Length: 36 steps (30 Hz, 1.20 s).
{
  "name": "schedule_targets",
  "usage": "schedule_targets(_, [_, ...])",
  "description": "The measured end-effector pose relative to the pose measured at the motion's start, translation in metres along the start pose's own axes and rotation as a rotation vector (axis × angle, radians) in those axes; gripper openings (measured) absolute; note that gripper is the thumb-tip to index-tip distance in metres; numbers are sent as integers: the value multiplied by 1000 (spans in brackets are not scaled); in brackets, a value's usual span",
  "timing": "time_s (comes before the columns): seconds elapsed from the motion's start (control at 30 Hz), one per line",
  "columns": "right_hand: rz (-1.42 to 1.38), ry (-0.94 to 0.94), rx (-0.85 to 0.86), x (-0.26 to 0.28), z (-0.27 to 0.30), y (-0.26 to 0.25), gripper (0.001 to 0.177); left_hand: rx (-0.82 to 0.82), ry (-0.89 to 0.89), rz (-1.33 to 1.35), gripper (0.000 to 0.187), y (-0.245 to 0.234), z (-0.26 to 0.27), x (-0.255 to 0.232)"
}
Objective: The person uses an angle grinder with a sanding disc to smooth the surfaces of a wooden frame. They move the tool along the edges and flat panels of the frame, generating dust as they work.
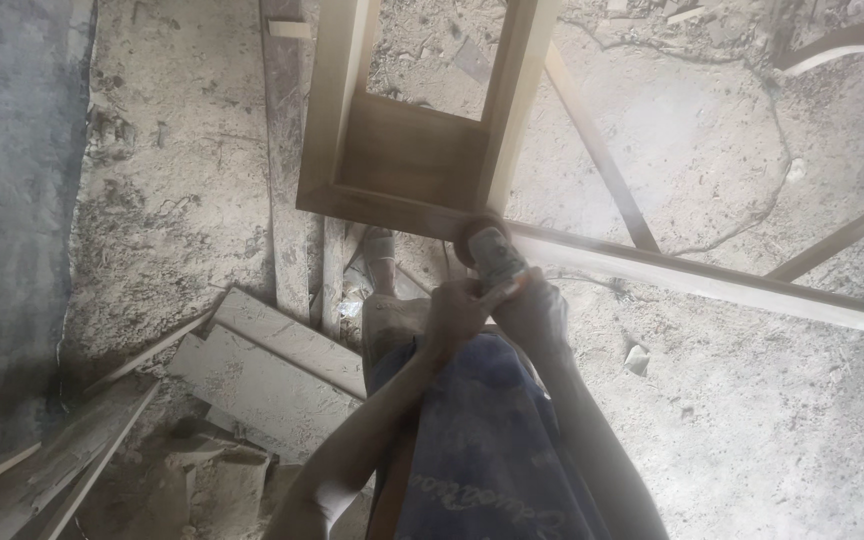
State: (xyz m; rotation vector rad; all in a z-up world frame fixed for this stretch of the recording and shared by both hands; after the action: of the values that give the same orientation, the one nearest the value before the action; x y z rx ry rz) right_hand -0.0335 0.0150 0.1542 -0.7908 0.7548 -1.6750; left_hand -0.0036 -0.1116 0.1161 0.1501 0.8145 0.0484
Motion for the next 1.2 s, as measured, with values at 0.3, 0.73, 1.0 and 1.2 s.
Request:
schedule_targets(0.3, [-76,-2,-97,-3,-5,8,44,-41,31,-26,53,-6,1,-11])
schedule_targets(0.73, [43,-81,-51,-1,-12,15,48,-15,-10,-14,58,-14,-3,-1])
schedule_targets(1.0, [-73,32,-184,-31,11,-4,43,65,104,-202,53,34,-8,2])
schedule_targets(1.2, [-54,37,-35,-9,-3,9,48,101,602,-296,48,-5,-8,7])
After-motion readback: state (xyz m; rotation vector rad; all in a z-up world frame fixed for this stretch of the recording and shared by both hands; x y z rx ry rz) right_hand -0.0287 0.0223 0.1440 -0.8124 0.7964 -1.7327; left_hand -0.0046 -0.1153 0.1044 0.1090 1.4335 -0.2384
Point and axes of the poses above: each hand's wrist, its own z-axis away from the middle knuckle, its own y-axis out of the palm, x = y × z, the point moved 1 cm from there along -z, towards the middle knuckle, and after that the axes turned 14 degrees about z, right-handed, at the moved point
